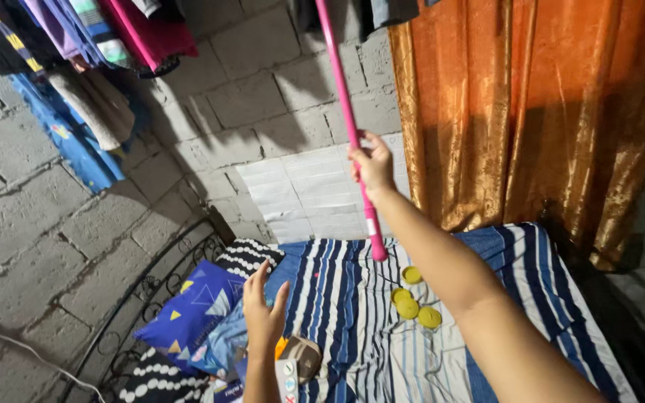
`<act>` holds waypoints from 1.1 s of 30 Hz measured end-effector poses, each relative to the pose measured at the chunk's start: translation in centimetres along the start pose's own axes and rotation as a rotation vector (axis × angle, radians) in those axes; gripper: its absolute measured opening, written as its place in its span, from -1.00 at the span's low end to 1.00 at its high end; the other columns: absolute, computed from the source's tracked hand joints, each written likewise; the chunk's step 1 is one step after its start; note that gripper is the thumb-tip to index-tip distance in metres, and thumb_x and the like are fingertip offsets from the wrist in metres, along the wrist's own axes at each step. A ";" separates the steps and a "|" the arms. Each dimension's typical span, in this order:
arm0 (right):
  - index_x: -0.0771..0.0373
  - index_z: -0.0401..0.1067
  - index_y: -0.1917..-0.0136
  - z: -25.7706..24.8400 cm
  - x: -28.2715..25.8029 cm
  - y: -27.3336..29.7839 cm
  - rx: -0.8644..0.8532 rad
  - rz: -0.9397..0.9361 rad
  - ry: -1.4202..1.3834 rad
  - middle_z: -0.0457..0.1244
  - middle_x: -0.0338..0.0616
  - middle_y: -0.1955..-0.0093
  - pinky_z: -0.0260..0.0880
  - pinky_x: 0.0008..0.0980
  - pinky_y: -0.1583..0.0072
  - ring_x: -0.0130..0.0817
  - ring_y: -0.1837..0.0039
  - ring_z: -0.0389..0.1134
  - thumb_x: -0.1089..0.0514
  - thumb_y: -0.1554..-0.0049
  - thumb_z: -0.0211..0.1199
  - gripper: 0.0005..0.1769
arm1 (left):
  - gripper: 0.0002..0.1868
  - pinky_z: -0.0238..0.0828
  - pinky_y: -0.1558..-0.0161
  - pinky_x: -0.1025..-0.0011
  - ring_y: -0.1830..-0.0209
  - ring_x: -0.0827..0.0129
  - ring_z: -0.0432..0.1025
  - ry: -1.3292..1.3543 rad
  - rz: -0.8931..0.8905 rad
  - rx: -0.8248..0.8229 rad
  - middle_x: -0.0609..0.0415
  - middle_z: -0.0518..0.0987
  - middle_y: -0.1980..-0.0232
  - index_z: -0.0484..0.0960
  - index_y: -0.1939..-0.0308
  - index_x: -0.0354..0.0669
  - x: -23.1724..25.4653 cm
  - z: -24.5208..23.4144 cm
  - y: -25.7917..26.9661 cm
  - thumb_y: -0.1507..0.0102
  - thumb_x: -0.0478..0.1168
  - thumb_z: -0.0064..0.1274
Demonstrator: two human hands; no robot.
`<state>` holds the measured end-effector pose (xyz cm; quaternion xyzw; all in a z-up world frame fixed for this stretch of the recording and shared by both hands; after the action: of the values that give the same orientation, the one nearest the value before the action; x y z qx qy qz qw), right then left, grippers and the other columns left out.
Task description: The person uses a pink rod to retrieve clothes from a high rack and then sits on the floor to fold garments such as shirts and underwear by hand on a bed.
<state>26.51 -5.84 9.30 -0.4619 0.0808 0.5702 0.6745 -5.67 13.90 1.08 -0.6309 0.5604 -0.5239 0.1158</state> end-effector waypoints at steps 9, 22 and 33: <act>0.23 0.35 -0.30 -10.3 -4.6 -0.5 0.027 -0.088 0.054 0.28 -0.19 0.25 0.18 -0.50 0.46 -0.54 0.46 0.20 0.37 -0.18 0.30 -0.57 | -0.36 0.34 -0.23 0.17 -0.25 0.01 0.42 0.013 -0.023 -0.056 -0.14 0.49 -0.26 0.45 -0.37 -0.05 4.4 5.2 -0.1 -0.23 0.00 0.18; 0.12 0.34 -0.38 -24.1 -7.2 4.6 -0.081 0.217 0.071 0.28 -0.24 0.23 0.22 -0.58 0.46 -0.58 0.41 0.23 0.35 -0.17 0.26 -0.49 | -0.32 0.36 -0.24 0.19 -0.24 0.01 0.45 0.093 0.013 -0.215 -0.15 0.52 -0.26 0.43 -0.38 -0.05 10.8 16.5 0.8 -0.20 -0.04 0.23; 0.15 0.28 -0.52 -15.2 -3.1 16.3 -0.278 0.419 0.131 0.27 -0.20 0.20 0.17 -0.55 0.41 -0.55 0.41 0.19 0.40 -0.13 0.26 -0.30 | -0.31 0.43 0.01 0.15 0.02 -0.04 0.50 0.189 0.042 -0.100 -0.19 0.59 -0.06 0.24 -0.42 -0.23 17.0 22.6 -3.2 -0.30 -0.08 0.16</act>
<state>18.04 -20.07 -5.92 -0.5592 0.1390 0.6722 0.4649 11.07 -9.04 2.87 -0.5717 0.6075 -0.5499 0.0419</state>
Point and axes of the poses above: each hand's wrist, its own y-axis away from the middle knuckle, its own z-axis out of the palm, x = y × z, the point moved 6 cm from there along -y, towards the middle knuckle
